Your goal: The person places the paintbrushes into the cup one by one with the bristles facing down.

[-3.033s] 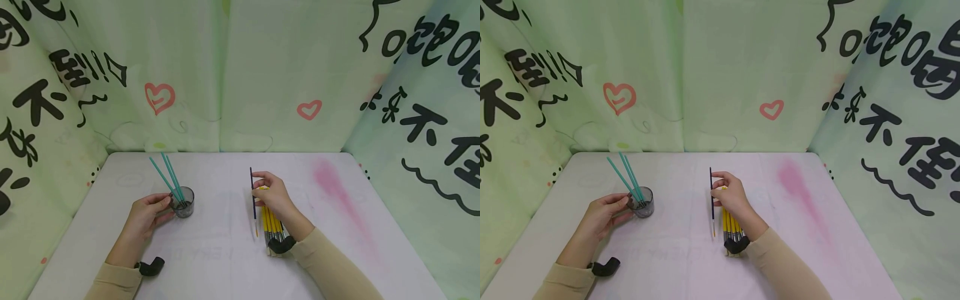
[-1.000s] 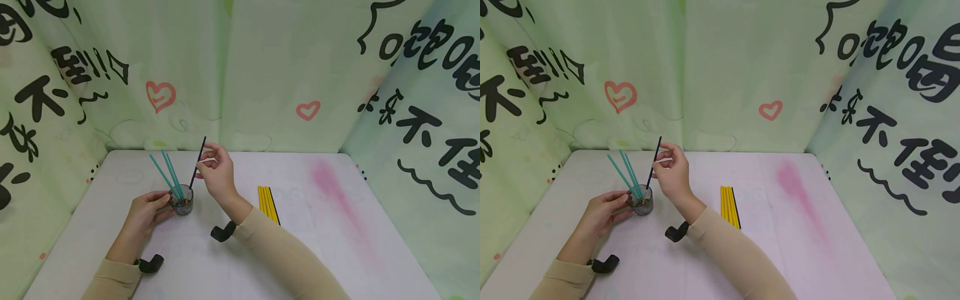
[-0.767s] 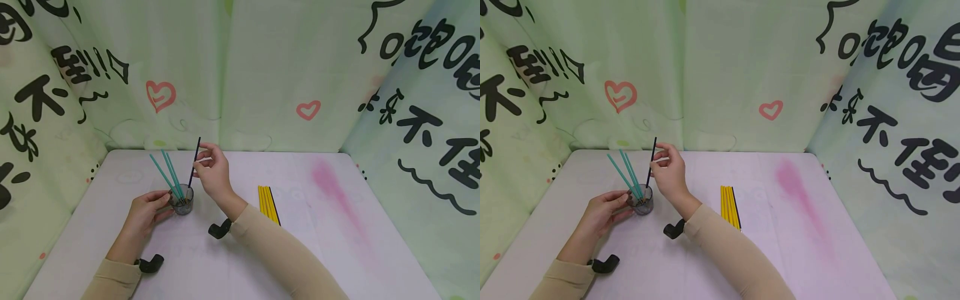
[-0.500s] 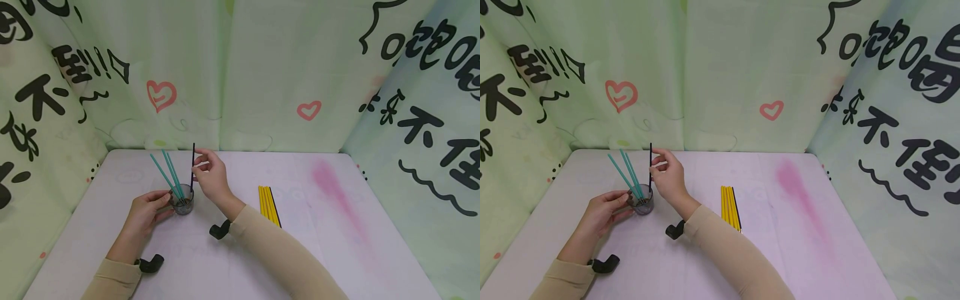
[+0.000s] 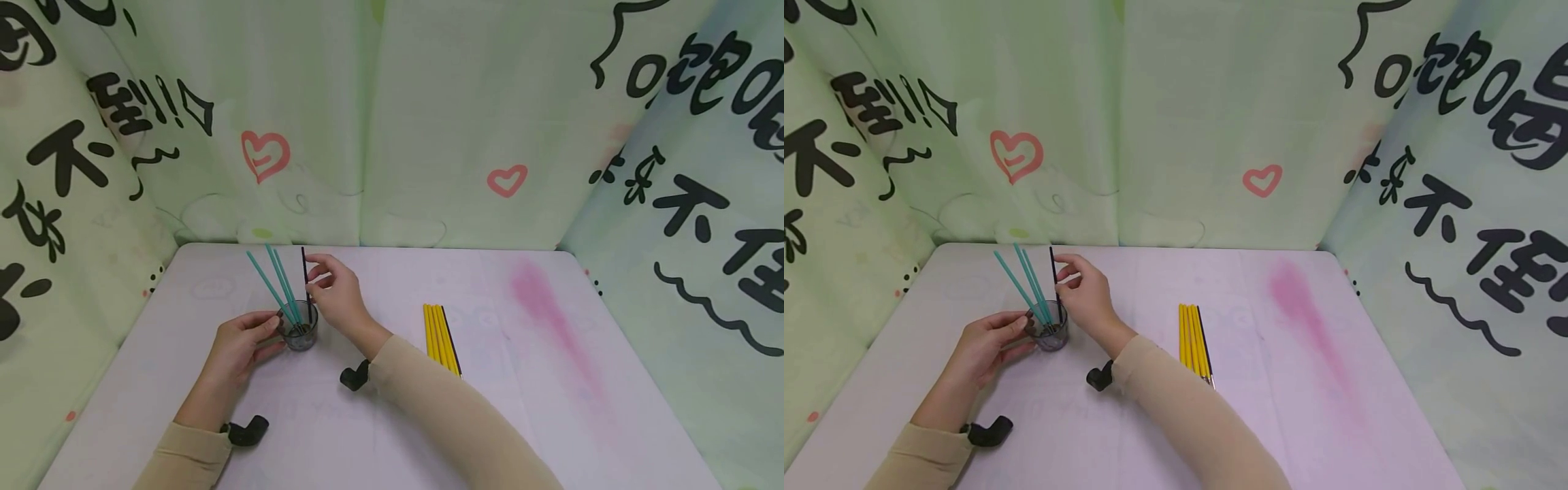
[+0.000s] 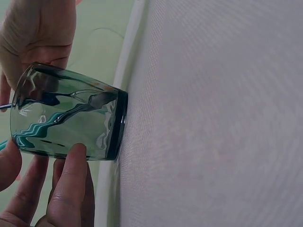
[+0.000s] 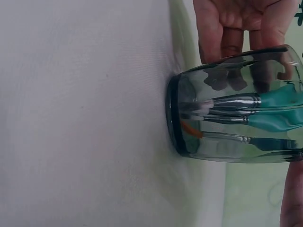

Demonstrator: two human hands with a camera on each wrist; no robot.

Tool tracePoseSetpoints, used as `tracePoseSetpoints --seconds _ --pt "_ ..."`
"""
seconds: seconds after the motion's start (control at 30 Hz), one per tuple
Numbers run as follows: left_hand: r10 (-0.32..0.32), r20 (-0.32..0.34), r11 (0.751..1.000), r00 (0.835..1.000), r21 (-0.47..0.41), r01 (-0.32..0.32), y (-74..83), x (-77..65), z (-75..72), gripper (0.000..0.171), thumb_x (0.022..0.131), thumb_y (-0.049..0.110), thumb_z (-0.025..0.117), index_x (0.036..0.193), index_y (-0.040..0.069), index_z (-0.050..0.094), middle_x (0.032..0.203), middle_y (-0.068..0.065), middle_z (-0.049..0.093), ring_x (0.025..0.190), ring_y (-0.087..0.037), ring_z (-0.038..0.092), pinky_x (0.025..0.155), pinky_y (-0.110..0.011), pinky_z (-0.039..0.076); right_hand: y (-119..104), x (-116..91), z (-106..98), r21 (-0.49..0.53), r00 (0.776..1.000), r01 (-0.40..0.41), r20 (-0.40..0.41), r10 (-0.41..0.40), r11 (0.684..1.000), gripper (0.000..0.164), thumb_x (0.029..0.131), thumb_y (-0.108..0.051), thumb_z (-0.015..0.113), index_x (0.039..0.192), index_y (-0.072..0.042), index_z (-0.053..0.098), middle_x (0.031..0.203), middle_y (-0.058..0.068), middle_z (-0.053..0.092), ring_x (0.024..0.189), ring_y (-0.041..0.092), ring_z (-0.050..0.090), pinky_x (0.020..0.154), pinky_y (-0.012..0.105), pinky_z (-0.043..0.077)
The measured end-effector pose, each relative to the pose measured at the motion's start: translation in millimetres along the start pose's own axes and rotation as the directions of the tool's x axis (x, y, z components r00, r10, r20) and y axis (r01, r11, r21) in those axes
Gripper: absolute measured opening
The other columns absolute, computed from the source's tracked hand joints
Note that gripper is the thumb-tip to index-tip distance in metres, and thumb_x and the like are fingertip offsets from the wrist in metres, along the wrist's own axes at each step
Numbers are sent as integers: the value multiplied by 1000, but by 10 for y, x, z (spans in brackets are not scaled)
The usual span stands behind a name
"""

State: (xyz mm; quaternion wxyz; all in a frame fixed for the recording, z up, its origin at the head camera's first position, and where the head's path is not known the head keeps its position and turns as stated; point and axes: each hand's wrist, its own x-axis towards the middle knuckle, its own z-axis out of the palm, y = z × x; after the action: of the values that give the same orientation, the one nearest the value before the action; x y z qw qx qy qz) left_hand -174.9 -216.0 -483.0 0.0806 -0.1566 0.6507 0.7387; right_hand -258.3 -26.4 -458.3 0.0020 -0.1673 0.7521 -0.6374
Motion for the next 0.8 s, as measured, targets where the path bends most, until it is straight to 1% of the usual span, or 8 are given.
tracePoseSetpoints --seconds 0.13,0.23,0.37,0.43,0.5,0.6,0.7,0.8 --pt "0 -1 1000 1000 -2 0 -3 7 7 43 106 13 70 143 -7 61 100 10 73 95 -7 74 90 -34 69 26 2 16 -43 1000 -12 28 13 999 51 95 10 72 139 -17 70 104 6 68 84 10 66 67 21 61" --pt "2 -2 1000 1000 -8 -2 -4 10 11 41 106 12 70 142 -6 63 98 10 73 95 -8 75 88 -34 69 39 -3 19 -54 998 -22 52 25 998 50 97 8 72 139 -19 70 106 5 71 87 12 69 68 20 60" --pt "8 -1 1000 1000 -10 -8 -7 12 8 41 106 12 69 142 -7 62 100 10 74 94 -8 75 88 -34 69 64 -27 6 -75 988 -49 141 59 996 54 99 3 70 147 -22 65 121 7 78 96 18 76 73 21 61" --pt "9 0 1000 1000 -7 -9 -8 11 4 41 106 12 70 142 -7 62 102 9 74 95 -8 75 89 -34 69 83 -50 -7 -82 978 -69 191 84 994 57 100 1 70 151 -23 62 130 8 78 103 22 78 77 22 62" --pt "7 2 1000 1000 -6 -7 -6 8 2 42 106 13 70 142 -6 62 103 9 74 95 -8 76 89 -34 69 103 -74 -22 -91 971 -86 217 104 992 58 101 0 69 153 -24 60 134 7 77 109 25 78 82 23 62" --pt "5 2 1000 1000 -3 -5 -1 4 1 42 106 13 71 142 -6 63 102 9 74 95 -8 75 89 -34 69 126 -110 -51 -78 969 -103 219 117 992 58 101 0 68 154 -23 59 136 8 76 113 29 78 85 24 62" --pt "5 2 1000 1000 -2 -5 1 -3 5 43 105 14 71 143 -6 62 101 9 73 95 -8 75 89 -35 69 141 -140 -98 -60 972 -105 206 116 993 58 101 1 68 153 -23 60 136 9 76 113 31 78 83 23 62" --pt "6 3 1000 1000 -4 -6 0 -7 7 43 105 14 71 142 -6 63 101 8 74 95 -10 76 89 -35 69 142 -173 -160 -32 973 -113 201 117 993 58 101 2 67 153 -22 60 137 11 75 114 32 78 83 23 63"
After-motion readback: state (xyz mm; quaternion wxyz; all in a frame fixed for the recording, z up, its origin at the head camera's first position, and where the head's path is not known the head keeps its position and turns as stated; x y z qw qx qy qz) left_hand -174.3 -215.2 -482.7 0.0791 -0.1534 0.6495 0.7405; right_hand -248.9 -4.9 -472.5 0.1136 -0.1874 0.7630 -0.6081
